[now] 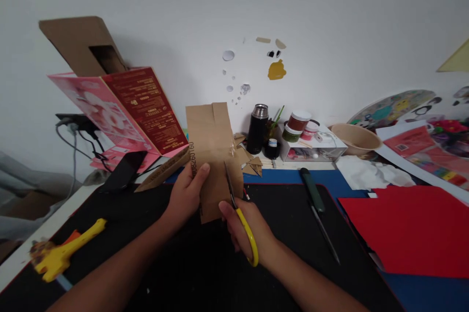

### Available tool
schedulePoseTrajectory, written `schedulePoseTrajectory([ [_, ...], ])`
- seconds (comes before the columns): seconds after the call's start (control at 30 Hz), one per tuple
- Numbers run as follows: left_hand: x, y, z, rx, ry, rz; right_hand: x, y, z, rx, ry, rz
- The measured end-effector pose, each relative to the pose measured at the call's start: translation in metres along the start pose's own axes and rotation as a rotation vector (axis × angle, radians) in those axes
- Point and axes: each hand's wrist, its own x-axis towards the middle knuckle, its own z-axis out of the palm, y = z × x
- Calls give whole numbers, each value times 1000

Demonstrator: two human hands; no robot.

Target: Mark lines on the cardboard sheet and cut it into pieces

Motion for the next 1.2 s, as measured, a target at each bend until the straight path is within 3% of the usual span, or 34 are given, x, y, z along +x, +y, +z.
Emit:
schedulePoseTrajectory([
  [0.33, 4, 6, -8, -2, -61, 1, 0, -14, -15, -64, -115, -18],
  [0.73, 7, 11, -12, 50, -63, 5, -7, -29, -35, -209, -188, -221],
  [0.9, 6, 7, -13, 50, -59, -18, -7, -27, -29, -112, -221, -104],
  [1.2, 5, 4, -8, -3, -41, -88, -2, -24, -18, -20, -99, 9],
])
